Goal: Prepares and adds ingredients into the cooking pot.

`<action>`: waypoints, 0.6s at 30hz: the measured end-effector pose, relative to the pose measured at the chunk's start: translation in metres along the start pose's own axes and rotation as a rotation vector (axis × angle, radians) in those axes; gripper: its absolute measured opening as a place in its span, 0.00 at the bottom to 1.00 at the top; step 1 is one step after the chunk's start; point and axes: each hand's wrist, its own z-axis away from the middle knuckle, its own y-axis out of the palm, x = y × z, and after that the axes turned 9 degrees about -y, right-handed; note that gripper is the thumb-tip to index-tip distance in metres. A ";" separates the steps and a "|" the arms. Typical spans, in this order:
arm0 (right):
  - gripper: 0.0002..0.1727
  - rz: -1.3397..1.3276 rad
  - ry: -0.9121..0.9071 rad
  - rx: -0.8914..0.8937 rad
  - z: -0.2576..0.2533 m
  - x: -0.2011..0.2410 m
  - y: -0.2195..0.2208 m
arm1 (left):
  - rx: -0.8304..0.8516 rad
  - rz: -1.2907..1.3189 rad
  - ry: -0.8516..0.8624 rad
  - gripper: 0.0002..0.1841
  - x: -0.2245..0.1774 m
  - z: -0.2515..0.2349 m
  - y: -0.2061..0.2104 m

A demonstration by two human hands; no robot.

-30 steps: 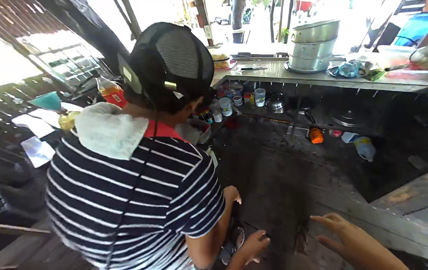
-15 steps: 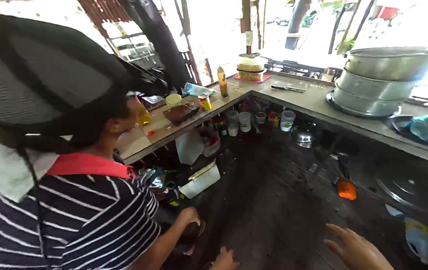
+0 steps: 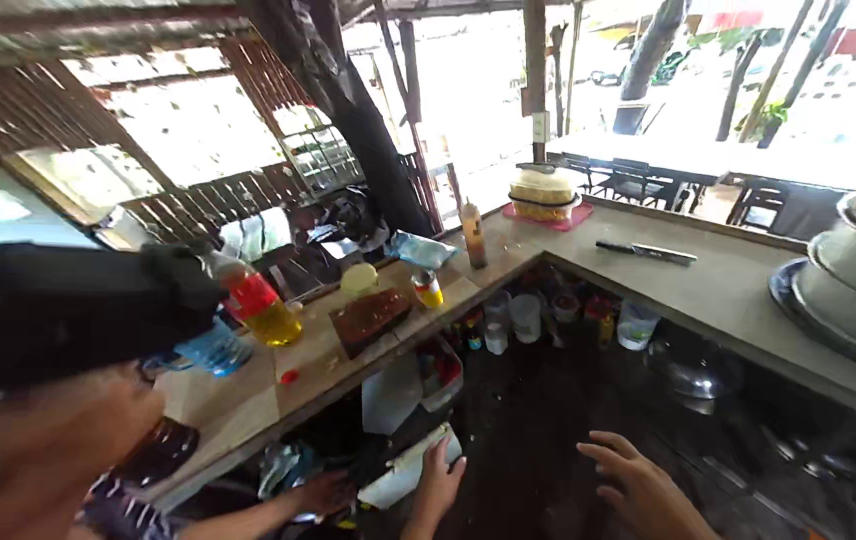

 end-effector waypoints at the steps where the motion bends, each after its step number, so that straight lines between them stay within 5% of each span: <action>1: 0.24 -0.036 -0.039 -0.068 -0.019 -0.008 -0.008 | -0.023 0.100 0.013 0.35 -0.016 -0.021 -0.003; 4: 0.11 -0.020 -0.159 -0.275 -0.072 -0.031 -0.027 | -0.142 0.347 0.078 0.40 -0.070 -0.087 -0.015; 8: 0.26 0.165 -0.223 -0.462 -0.148 -0.056 -0.049 | -0.316 0.434 0.189 0.44 -0.134 -0.182 -0.034; 14: 0.20 0.096 -0.287 -0.263 -0.270 -0.123 -0.085 | -0.703 0.426 0.032 0.60 -0.182 -0.301 -0.037; 18: 0.18 0.051 -0.290 -0.043 -0.354 -0.140 -0.132 | -0.948 0.482 0.063 0.60 -0.192 -0.350 -0.029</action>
